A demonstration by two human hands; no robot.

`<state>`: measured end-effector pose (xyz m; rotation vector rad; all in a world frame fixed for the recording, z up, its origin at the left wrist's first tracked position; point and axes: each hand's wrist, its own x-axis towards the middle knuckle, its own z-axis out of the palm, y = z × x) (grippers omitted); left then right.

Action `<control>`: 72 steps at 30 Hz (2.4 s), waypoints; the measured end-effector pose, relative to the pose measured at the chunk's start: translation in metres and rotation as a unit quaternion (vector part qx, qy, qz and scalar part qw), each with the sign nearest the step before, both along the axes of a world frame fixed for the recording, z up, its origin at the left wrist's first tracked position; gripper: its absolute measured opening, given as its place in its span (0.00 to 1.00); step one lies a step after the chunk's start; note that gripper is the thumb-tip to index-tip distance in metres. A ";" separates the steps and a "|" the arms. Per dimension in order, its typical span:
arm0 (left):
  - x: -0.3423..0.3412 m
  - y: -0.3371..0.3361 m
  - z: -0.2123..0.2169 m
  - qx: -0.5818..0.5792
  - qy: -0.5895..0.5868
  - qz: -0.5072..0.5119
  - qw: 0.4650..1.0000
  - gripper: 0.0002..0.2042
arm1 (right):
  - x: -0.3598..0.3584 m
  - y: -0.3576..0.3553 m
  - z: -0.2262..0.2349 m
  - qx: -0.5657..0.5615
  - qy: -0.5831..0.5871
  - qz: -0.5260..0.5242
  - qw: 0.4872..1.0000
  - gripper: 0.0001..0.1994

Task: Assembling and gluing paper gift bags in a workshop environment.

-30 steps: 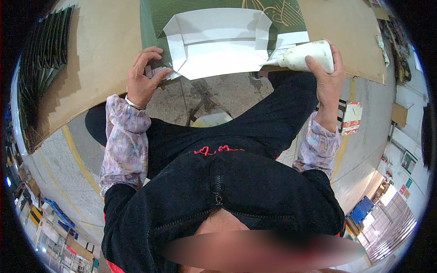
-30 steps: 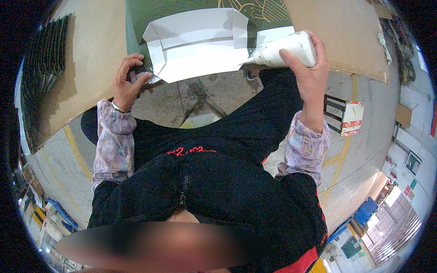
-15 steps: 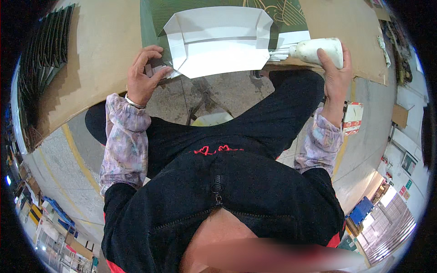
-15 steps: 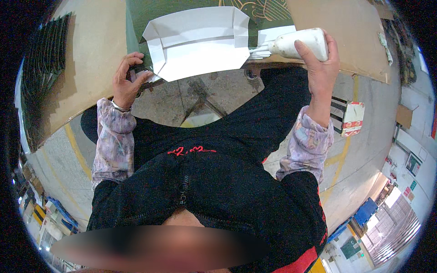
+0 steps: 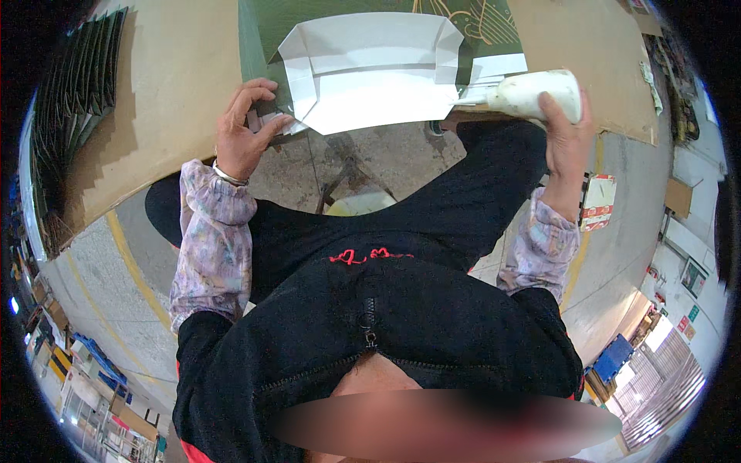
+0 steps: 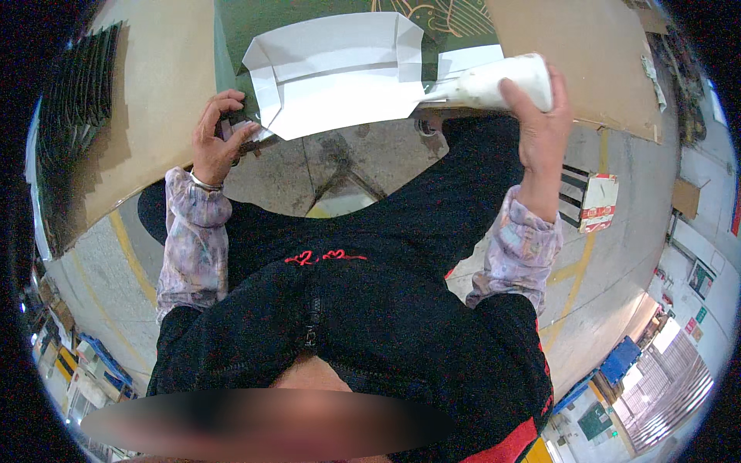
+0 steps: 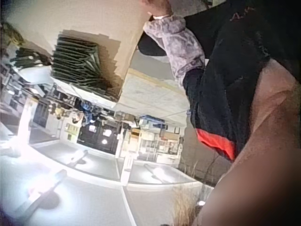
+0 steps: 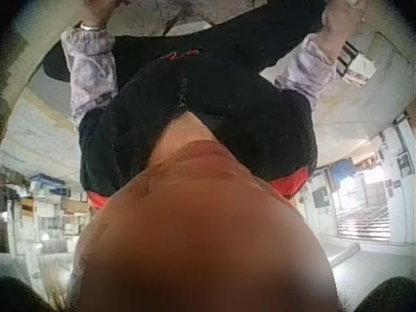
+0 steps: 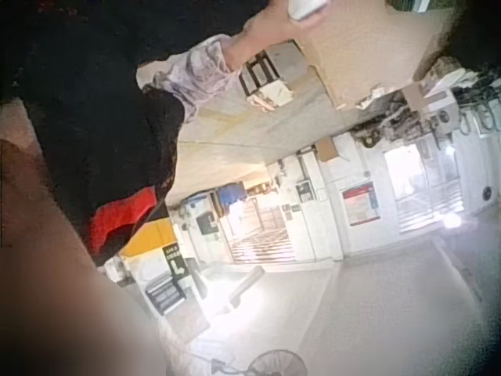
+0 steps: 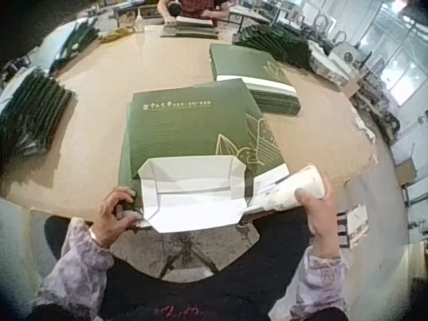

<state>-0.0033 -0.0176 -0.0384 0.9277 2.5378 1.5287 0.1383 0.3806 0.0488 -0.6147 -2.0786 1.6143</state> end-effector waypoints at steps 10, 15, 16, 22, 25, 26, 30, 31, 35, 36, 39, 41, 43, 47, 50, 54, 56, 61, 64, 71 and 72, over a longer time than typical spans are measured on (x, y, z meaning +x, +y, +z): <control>-0.002 0.012 -0.005 0.034 -0.043 -0.005 0.999 0.24 | -0.016 0.264 0.069 0.261 -0.284 -0.057 0.921 0.37; 0.000 -0.006 -0.014 0.070 -0.105 0.030 0.992 0.29 | -0.080 0.223 0.058 0.517 -0.516 0.054 0.681 0.48; -0.004 0.008 -0.011 0.077 -0.110 0.020 0.991 0.27 | -0.069 0.266 0.031 0.576 -0.518 0.076 0.627 0.50; -0.010 0.006 -0.004 0.068 -0.142 0.044 0.987 0.24 | -0.080 0.250 -0.029 0.534 -0.527 0.122 0.649 0.50; -0.015 0.000 -0.005 0.056 -0.151 0.047 0.986 0.23 | -0.074 0.223 -0.034 0.551 -0.491 0.091 0.669 0.52; -0.017 0.000 -0.006 0.050 -0.151 0.044 0.986 0.22 | -0.072 0.222 -0.034 0.562 -0.474 0.093 0.671 0.51; -0.028 0.008 0.000 0.031 -0.183 0.028 0.982 0.22 | -0.058 0.248 -0.033 0.557 -0.449 0.115 0.689 0.49; -0.027 0.007 0.001 0.026 -0.186 0.039 0.981 0.22 | -0.060 0.246 -0.033 0.557 -0.445 0.128 0.690 0.49; -0.032 0.002 -0.006 0.032 -0.184 0.011 0.982 0.22 | -0.061 0.180 -0.021 0.593 -0.182 0.128 0.773 0.36; -0.033 0.000 -0.008 0.030 -0.164 0.017 0.986 0.22 | -0.063 0.137 -0.009 0.493 -0.150 0.173 0.840 0.34; -0.034 0.006 -0.003 0.029 -0.135 0.017 0.990 0.21 | -0.059 0.034 0.007 0.302 -0.077 0.284 0.907 0.32; -0.035 0.011 0.003 0.026 -0.134 0.005 0.991 0.20 | -0.063 0.009 -0.009 0.345 -0.041 0.293 0.891 0.32; -0.033 0.012 0.006 0.021 -0.103 0.005 0.994 0.20 | -0.065 -0.007 -0.017 0.390 -0.005 0.301 0.870 0.33; -0.032 0.011 0.005 0.004 -0.079 0.016 0.997 0.20 | -0.065 -0.014 -0.021 0.415 0.011 0.312 0.854 0.37; -0.031 0.010 0.005 -0.033 -0.027 0.004 0.999 0.19 | -0.056 -0.011 -0.022 0.446 0.018 0.353 0.822 0.39; -0.037 0.002 0.006 -0.092 0.031 -0.072 0.993 0.17 | -0.041 -0.017 -0.026 0.526 -0.065 0.399 0.748 0.48; -0.036 0.003 0.010 -0.107 0.035 -0.095 0.989 0.17 | -0.037 -0.021 -0.030 0.554 -0.104 0.396 0.725 0.53; -0.034 0.002 0.016 -0.196 0.131 -0.194 0.952 0.34 | -0.036 -0.024 -0.050 0.562 -0.078 0.351 0.745 0.45; -0.031 -0.001 0.016 -0.206 0.165 -0.195 0.945 0.40 | -0.039 -0.025 -0.057 0.543 -0.054 0.337 0.767 0.38; -0.022 0.013 0.022 -0.208 0.206 -0.135 0.947 0.36 | -0.038 -0.034 -0.060 0.499 -0.042 0.277 0.820 0.27; -0.019 0.017 0.022 -0.204 0.197 -0.109 0.953 0.30 | -0.038 -0.035 -0.062 0.504 -0.044 0.257 0.824 0.25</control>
